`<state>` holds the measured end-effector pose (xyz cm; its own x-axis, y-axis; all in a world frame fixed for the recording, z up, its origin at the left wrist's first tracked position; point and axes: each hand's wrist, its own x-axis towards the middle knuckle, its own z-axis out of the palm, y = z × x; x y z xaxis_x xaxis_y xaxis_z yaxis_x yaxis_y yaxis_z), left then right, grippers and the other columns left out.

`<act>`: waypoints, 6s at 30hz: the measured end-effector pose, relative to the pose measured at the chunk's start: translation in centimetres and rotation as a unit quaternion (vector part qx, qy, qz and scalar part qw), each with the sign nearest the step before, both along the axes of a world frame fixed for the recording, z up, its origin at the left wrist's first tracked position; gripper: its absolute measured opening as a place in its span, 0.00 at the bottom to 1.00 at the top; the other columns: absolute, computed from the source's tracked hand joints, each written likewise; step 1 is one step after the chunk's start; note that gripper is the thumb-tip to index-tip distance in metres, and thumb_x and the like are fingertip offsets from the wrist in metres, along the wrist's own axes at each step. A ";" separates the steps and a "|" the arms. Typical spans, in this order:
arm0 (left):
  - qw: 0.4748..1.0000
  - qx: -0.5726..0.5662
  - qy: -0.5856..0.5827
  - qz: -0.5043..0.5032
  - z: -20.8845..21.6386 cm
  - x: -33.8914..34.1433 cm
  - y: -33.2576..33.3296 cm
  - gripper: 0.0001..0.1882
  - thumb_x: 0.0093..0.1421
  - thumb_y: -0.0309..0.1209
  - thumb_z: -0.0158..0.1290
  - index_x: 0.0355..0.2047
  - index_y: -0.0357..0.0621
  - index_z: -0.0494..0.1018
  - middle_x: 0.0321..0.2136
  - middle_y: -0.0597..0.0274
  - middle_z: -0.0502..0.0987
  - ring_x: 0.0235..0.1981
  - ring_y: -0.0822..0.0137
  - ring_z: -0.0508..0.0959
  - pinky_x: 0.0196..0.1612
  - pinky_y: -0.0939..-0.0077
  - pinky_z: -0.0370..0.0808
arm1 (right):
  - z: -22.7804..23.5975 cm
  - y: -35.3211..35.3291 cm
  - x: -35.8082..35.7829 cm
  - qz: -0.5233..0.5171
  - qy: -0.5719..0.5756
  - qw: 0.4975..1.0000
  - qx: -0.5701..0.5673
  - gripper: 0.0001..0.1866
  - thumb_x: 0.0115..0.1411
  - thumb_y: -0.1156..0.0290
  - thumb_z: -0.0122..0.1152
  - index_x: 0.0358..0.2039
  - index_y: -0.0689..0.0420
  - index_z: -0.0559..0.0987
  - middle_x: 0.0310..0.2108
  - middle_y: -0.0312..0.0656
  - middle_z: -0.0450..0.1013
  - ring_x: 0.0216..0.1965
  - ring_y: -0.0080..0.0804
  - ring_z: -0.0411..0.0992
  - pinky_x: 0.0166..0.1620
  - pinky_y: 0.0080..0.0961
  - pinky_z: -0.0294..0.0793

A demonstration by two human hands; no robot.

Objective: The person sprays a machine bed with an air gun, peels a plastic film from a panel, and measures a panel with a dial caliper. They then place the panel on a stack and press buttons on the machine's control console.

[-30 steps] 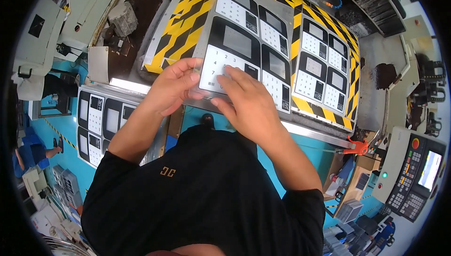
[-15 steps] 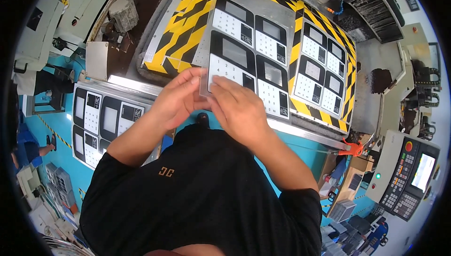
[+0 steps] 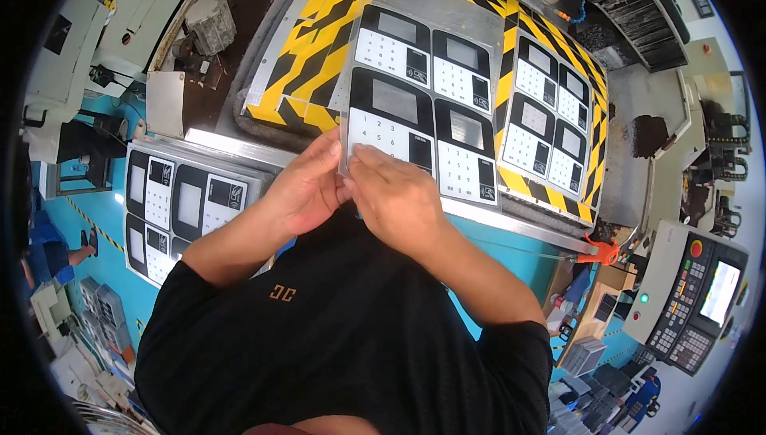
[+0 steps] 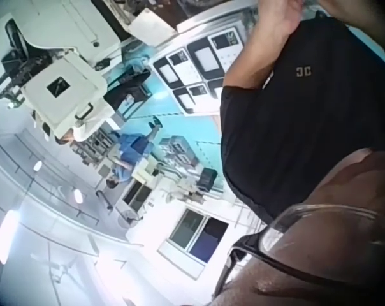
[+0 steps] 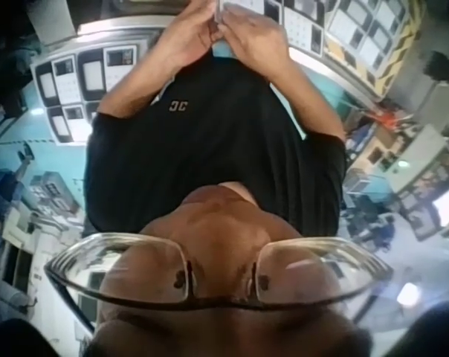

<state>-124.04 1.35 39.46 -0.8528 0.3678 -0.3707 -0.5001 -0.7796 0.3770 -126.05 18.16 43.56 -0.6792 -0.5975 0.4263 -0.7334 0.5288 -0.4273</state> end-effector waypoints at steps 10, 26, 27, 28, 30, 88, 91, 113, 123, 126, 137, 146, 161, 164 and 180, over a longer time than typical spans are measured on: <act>0.999 0.037 -0.030 0.004 -1.3 1.2 0.1 0.13 0.70 0.36 0.46 0.53 0.50 0.67 0.46 0.65 0.75 0.46 0.70 0.76 0.51 0.71 0.75 | -0.6 -0.3 0.6 0.012 -0.053 0.998 0.045 0.10 0.54 0.74 0.65 0.36 0.64 0.80 0.40 0.51 0.79 0.38 0.43 0.80 0.41 0.33 0.80; 0.953 -0.283 0.078 -0.075 -2.5 2.9 -1.1 0.07 0.68 0.33 0.48 0.32 0.47 0.67 0.32 0.65 0.75 0.36 0.73 0.77 0.38 0.78 0.76 | -2.0 -0.3 1.6 0.010 -0.122 0.990 0.074 0.07 0.59 0.70 0.59 0.37 0.58 0.78 0.35 0.48 0.78 0.35 0.47 0.78 0.37 0.38 0.78; 0.953 -0.283 0.080 -0.073 -2.7 3.1 -0.9 0.07 0.68 0.33 0.48 0.32 0.47 0.67 0.32 0.65 0.75 0.36 0.73 0.77 0.38 0.78 0.76 | -1.7 -0.4 1.8 -0.003 -0.165 0.983 0.076 0.07 0.61 0.68 0.56 0.35 0.57 0.77 0.33 0.48 0.78 0.33 0.48 0.76 0.35 0.40 0.76; 0.956 -0.272 0.095 -0.059 -3.1 3.1 -0.6 0.07 0.68 0.34 0.48 0.34 0.48 0.66 0.35 0.64 0.74 0.38 0.72 0.77 0.39 0.76 0.76 | -1.4 -0.4 1.8 -0.006 -0.203 0.976 0.081 0.08 0.62 0.66 0.54 0.36 0.56 0.77 0.30 0.49 0.77 0.32 0.49 0.76 0.34 0.41 0.75; 0.958 -0.262 0.112 -0.047 -3.3 3.8 -0.4 0.07 0.68 0.36 0.48 0.36 0.49 0.65 0.38 0.64 0.73 0.40 0.72 0.76 0.41 0.75 0.76 | -1.4 -0.3 1.9 -0.010 -0.217 0.975 0.055 0.08 0.63 0.66 0.55 0.37 0.57 0.77 0.30 0.49 0.77 0.33 0.50 0.76 0.35 0.41 0.75; 0.510 -0.626 -0.286 0.517 4.3 125.3 -4.9 0.16 0.65 0.38 0.52 0.46 0.40 0.73 0.38 0.69 0.75 0.38 0.76 0.73 0.40 0.80 0.70 | -23.0 33.3 31.8 -0.164 -0.565 0.681 -0.436 0.07 0.67 0.62 0.53 0.34 0.49 0.72 0.23 0.30 0.70 0.24 0.21 0.69 0.25 0.16 0.68; 0.489 -0.661 -0.287 0.491 6.9 122.5 -6.1 0.14 0.65 0.38 0.52 0.42 0.39 0.74 0.33 0.69 0.75 0.35 0.77 0.72 0.37 0.82 0.69 | -24.9 33.1 32.9 -0.069 -0.602 0.667 -0.434 0.08 0.66 0.62 0.55 0.39 0.52 0.74 0.34 0.36 0.76 0.36 0.29 0.75 0.37 0.23 0.76; 0.338 -0.723 -0.470 0.378 16.6 94.5 -16.0 0.15 0.67 0.37 0.49 0.44 0.36 0.73 0.33 0.65 0.75 0.34 0.73 0.74 0.38 0.78 0.73 | -52.6 -0.9 20.9 -0.182 -0.789 0.421 -0.409 0.15 0.63 0.66 0.56 0.51 0.47 0.70 0.46 0.45 0.72 0.44 0.47 0.74 0.43 0.43 0.75; 0.314 -0.860 -0.338 0.218 21.9 74.5 -21.2 0.14 0.67 0.35 0.50 0.42 0.35 0.75 0.32 0.69 0.74 0.34 0.79 0.69 0.39 0.84 0.66 | -70.1 21.6 29.2 -0.180 -0.589 0.787 -0.036 0.33 0.59 0.58 0.63 0.64 0.46 0.64 0.45 0.38 0.72 0.42 0.37 0.71 0.42 0.42 0.71; 0.300 -0.886 -0.258 0.240 23.6 70.6 -23.8 0.16 0.67 0.37 0.50 0.43 0.35 0.75 0.37 0.66 0.76 0.39 0.75 0.72 0.46 0.82 0.67 | -58.3 45.4 27.3 -0.372 -0.364 0.846 0.112 0.24 0.70 0.61 0.37 0.61 0.61 0.65 0.62 0.50 0.64 0.64 0.48 0.60 0.66 0.58 0.50; 0.597 -0.482 0.040 0.640 17.9 59.6 -39.1 0.20 0.65 0.31 0.53 0.53 0.31 0.68 0.51 0.54 0.76 0.53 0.63 0.75 0.61 0.70 0.68 | -17.6 60.6 8.8 -0.590 -0.255 0.742 -0.192 0.28 0.53 0.58 0.62 0.47 0.67 0.72 0.38 0.51 0.75 0.35 0.41 0.75 0.35 0.42 0.74; 0.702 -0.197 -0.074 0.680 -8.0 48.8 -24.1 0.13 0.65 0.23 0.43 0.49 0.37 0.67 0.46 0.52 0.76 0.49 0.57 0.77 0.53 0.62 0.77 | -16.7 57.6 7.7 -0.488 -0.249 0.821 -0.160 0.18 0.61 0.56 0.60 0.43 0.56 0.78 0.34 0.40 0.75 0.34 0.27 0.71 0.35 0.24 0.71; 0.873 -0.136 -0.099 0.458 -9.9 52.3 -20.2 0.20 0.69 0.40 0.44 0.55 0.43 0.62 0.52 0.49 0.72 0.53 0.55 0.75 0.56 0.59 0.72 | 12.0 0.7 30.3 0.305 -0.236 0.877 0.285 0.26 0.62 0.50 0.58 0.49 0.60 0.71 0.35 0.53 0.77 0.35 0.52 0.76 0.34 0.37 0.75; 0.865 -0.088 -0.106 0.482 -8.5 51.4 -19.9 0.22 0.70 0.43 0.41 0.57 0.43 0.60 0.53 0.48 0.72 0.54 0.55 0.74 0.58 0.58 0.70 | 10.0 -4.0 30.1 0.198 -0.142 0.885 0.396 0.22 0.62 0.58 0.60 0.47 0.62 0.69 0.34 0.51 0.76 0.34 0.37 0.77 0.36 0.30 0.74; 0.908 -0.048 -0.071 0.409 -9.3 52.6 -20.8 0.21 0.71 0.47 0.37 0.54 0.46 0.66 0.49 0.53 0.75 0.50 0.60 0.76 0.53 0.63 0.71 | 6.8 -22.2 37.1 0.160 -0.100 0.889 0.417 0.21 0.61 0.54 0.59 0.36 0.62 0.73 0.34 0.59 0.76 0.39 0.59 0.74 0.41 0.48 0.72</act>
